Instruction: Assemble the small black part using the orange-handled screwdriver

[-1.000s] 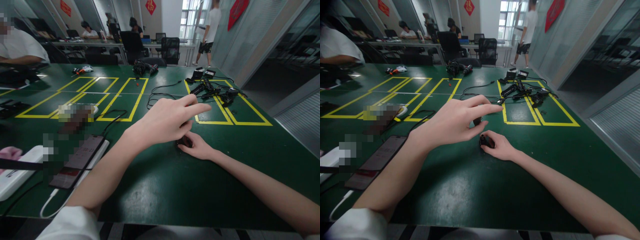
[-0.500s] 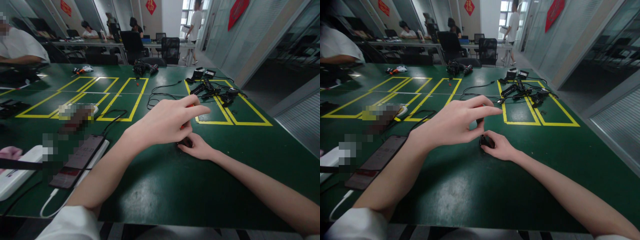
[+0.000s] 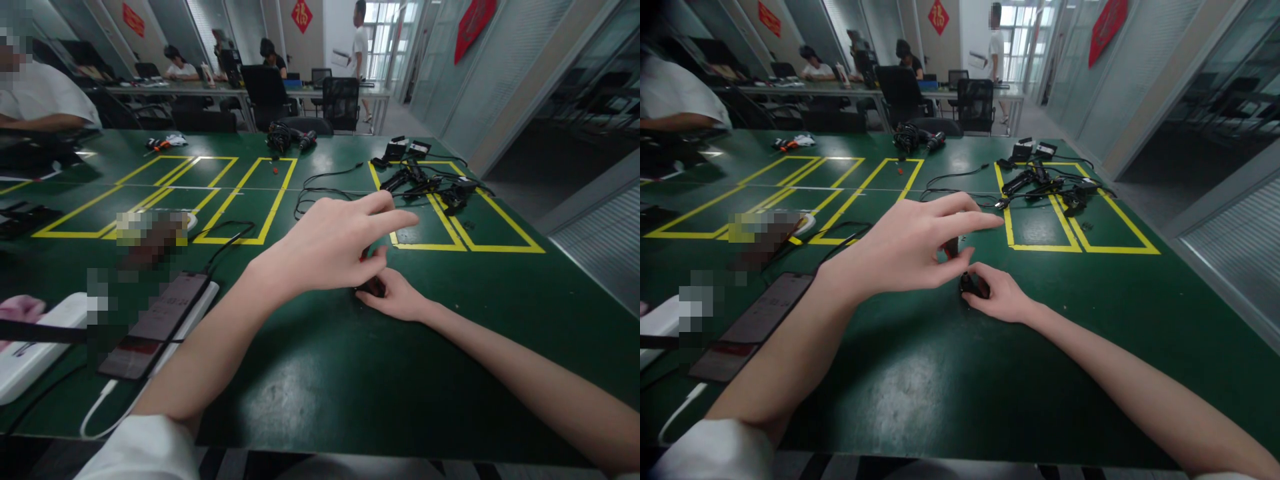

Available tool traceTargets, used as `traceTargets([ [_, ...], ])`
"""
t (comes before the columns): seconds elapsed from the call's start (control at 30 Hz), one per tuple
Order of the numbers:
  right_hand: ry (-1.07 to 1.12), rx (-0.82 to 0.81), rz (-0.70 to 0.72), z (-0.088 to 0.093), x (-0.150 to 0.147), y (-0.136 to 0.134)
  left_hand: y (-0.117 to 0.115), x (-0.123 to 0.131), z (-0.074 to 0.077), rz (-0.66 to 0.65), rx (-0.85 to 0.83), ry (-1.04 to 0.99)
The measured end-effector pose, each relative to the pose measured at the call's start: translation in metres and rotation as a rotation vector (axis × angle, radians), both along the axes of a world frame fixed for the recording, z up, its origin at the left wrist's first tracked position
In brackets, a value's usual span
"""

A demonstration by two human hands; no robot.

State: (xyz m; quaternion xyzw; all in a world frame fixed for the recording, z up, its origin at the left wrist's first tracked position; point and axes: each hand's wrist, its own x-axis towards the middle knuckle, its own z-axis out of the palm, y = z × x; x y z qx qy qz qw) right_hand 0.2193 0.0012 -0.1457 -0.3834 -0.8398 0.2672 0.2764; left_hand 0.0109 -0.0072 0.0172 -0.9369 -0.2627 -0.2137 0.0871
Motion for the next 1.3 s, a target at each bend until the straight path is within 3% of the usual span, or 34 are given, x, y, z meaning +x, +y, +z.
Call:
traceTargets([
  [1.3, 0.015, -0.008, 0.009, 0.0004, -0.0001, 0.0, 0.0007, -0.0001, 0.0014, 0.001, -0.007, 0.027],
])
